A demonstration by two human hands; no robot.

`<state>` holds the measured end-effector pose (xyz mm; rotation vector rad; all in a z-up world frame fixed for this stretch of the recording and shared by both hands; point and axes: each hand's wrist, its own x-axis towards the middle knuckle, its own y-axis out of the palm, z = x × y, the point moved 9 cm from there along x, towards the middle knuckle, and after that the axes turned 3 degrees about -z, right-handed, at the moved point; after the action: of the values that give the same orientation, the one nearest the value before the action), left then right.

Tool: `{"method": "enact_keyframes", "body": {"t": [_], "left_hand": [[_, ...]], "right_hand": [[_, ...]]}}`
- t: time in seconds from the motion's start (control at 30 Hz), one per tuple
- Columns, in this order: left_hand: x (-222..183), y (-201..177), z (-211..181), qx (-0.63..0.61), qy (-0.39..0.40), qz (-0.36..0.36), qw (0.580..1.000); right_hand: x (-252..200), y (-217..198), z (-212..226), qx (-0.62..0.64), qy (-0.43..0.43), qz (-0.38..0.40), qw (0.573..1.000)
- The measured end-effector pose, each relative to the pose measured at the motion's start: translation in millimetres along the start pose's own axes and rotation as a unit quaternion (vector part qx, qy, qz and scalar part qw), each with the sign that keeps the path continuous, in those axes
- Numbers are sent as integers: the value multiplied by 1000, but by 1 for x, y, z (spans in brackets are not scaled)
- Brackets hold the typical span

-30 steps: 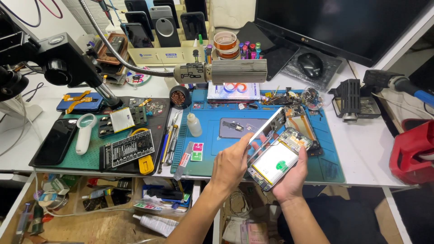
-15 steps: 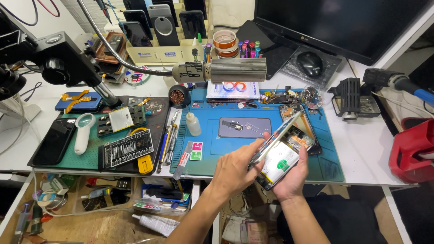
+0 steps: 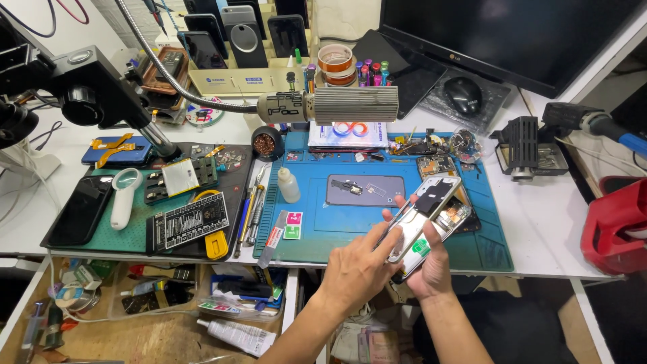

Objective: Assembling and inspecting internal components of a mobile phone on a repair bench.

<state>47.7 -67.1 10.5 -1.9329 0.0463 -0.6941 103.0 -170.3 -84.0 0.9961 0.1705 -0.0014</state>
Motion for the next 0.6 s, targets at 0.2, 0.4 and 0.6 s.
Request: {"method": "enact_keyframes", "body": {"t": [0.2, 0.4, 0.6], "left_hand": [[16, -31, 47, -170, 13, 10, 985], [66, 32, 143, 79, -26, 28, 996], [102, 76, 164, 67, -35, 207, 975]], "right_hand": [[7, 1, 10, -62, -29, 0, 998], [4, 3, 28, -86, -48, -16, 995], [10, -8, 21, -91, -33, -26, 995]]}}
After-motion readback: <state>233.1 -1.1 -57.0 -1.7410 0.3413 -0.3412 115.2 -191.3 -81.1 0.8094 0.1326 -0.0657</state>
